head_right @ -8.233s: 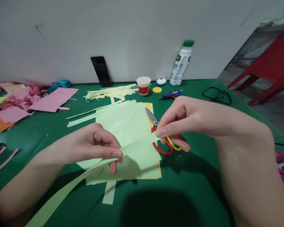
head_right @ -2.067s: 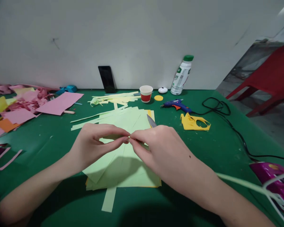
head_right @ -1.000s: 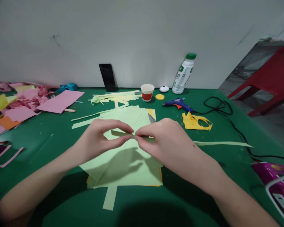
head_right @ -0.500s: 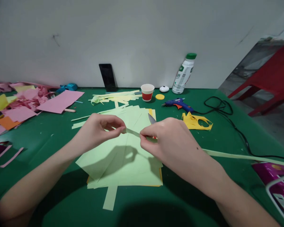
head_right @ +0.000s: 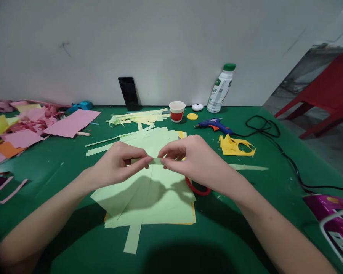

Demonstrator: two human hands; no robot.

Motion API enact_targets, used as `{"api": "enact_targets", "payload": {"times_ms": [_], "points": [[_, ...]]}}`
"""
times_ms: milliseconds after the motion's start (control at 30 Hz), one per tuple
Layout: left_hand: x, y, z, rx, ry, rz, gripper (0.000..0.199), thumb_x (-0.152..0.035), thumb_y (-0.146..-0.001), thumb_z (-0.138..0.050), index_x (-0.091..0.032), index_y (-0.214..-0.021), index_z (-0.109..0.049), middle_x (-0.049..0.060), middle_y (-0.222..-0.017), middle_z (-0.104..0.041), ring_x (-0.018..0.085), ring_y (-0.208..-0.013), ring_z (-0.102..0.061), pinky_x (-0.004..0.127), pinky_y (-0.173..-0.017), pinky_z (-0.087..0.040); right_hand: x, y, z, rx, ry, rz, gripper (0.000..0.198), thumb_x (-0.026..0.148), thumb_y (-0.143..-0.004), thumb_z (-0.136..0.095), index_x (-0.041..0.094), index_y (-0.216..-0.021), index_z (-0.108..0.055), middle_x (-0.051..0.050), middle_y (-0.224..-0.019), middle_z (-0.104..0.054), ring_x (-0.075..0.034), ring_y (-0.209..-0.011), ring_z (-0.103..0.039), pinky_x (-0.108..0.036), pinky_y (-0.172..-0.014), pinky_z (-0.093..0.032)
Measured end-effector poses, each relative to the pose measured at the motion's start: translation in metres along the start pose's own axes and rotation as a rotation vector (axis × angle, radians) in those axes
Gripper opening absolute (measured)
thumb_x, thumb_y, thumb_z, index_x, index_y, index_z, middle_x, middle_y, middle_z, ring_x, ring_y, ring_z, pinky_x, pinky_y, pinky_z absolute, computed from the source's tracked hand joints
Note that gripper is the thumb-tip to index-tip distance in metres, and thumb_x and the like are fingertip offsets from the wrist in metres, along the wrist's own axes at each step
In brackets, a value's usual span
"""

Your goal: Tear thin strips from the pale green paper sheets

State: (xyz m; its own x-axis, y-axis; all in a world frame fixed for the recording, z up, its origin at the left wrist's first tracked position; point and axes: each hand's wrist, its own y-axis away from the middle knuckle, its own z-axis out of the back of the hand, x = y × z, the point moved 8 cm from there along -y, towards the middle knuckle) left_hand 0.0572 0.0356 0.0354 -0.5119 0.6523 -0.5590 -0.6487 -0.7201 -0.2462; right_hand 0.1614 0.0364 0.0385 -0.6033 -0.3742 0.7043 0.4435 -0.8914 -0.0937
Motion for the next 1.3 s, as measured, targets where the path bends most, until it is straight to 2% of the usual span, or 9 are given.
{"api": "enact_targets", "payload": {"times_ms": [133,300,467,733,900,1000,1233,1300], "points": [[-0.002,0.001,-0.004,0.006,0.026,-0.039,0.029,-0.025,-0.086,-0.044,-0.012,-0.066,-0.061,-0.007,-0.041,-0.039,0.004,-0.037,-0.028,0.017,-0.04,-0.024,-0.001,-0.003,-0.007,0.022,-0.134,-0.04,0.01,0.021,-0.072,-0.054,0.018,-0.067,-0.063,0.001,-0.066,-0.065,-0.011,-0.061,-0.059,-0.019,-0.056,-0.045],[-0.012,0.0,-0.005,0.046,0.037,-0.124,0.03,-0.023,-0.088,-0.041,-0.012,-0.067,-0.058,-0.003,-0.052,-0.051,0.005,-0.045,-0.041,0.017,-0.047,-0.032,-0.003,-0.004,-0.016,0.09,-0.3,-0.088,0.006,0.02,-0.07,-0.056,0.016,-0.068,-0.06,0.001,-0.065,-0.063,-0.01,-0.061,-0.059,-0.019,-0.055,-0.045],[-0.015,0.001,-0.001,0.031,0.0,-0.154,0.028,-0.02,-0.088,-0.042,-0.011,-0.066,-0.058,-0.001,-0.054,-0.054,0.006,-0.047,-0.043,0.017,-0.049,-0.033,-0.009,-0.004,-0.021,0.149,-0.339,-0.157,0.005,0.016,-0.069,-0.055,0.016,-0.066,-0.058,0.001,-0.061,-0.061,-0.011,-0.061,-0.059,-0.019,-0.057,-0.046],[-0.01,0.002,0.004,0.063,0.063,-0.064,0.029,-0.024,-0.086,-0.045,-0.012,-0.064,-0.06,0.0,-0.055,-0.06,0.007,-0.048,-0.05,0.017,-0.05,-0.037,-0.014,-0.001,-0.025,0.236,-0.393,-0.224,0.01,0.014,-0.071,-0.05,0.018,-0.064,-0.056,0.003,-0.061,-0.06,-0.014,-0.067,-0.066,-0.019,-0.06,-0.048],[0.003,0.002,0.021,0.036,0.139,0.062,0.031,-0.028,-0.085,-0.047,-0.014,-0.059,-0.059,0.0,-0.055,-0.062,0.008,-0.05,-0.054,0.017,-0.049,-0.039,-0.019,0.002,-0.02,0.229,-0.389,-0.239,0.009,0.018,-0.072,-0.049,0.019,-0.065,-0.055,0.001,-0.064,-0.061,-0.016,-0.068,-0.066,-0.022,-0.058,-0.047],[0.013,0.004,0.032,0.006,0.142,0.099,0.03,-0.029,-0.083,-0.049,-0.016,-0.059,-0.061,-0.001,-0.054,-0.063,0.008,-0.049,-0.054,0.017,-0.046,-0.038,-0.024,0.002,-0.016,0.202,-0.34,-0.248,0.008,0.02,-0.073,-0.049,0.02,-0.067,-0.054,0.001,-0.064,-0.06,-0.016,-0.067,-0.064,-0.021,-0.052,-0.044],[0.029,0.006,0.041,0.031,0.119,0.137,0.033,-0.033,-0.083,-0.048,-0.017,-0.057,-0.06,-0.001,-0.056,-0.063,0.009,-0.052,-0.055,0.018,-0.048,-0.04,-0.028,0.002,-0.007,0.204,-0.24,-0.259,0.008,0.02,-0.072,-0.049,0.02,-0.068,-0.055,0.0,-0.064,-0.062,-0.015,-0.061,-0.059,-0.021,-0.045,-0.038],[0.029,0.005,0.04,0.049,0.028,0.128,0.031,-0.035,-0.084,-0.045,-0.017,-0.064,-0.062,0.0,-0.065,-0.065,0.011,-0.059,-0.057,0.019,-0.053,-0.042,-0.027,0.002,-0.008,0.228,-0.234,-0.256,0.01,0.022,-0.074,-0.049,0.02,-0.067,-0.056,0.0,-0.065,-0.063,-0.014,-0.061,-0.059,-0.021,-0.048,-0.041]]}}
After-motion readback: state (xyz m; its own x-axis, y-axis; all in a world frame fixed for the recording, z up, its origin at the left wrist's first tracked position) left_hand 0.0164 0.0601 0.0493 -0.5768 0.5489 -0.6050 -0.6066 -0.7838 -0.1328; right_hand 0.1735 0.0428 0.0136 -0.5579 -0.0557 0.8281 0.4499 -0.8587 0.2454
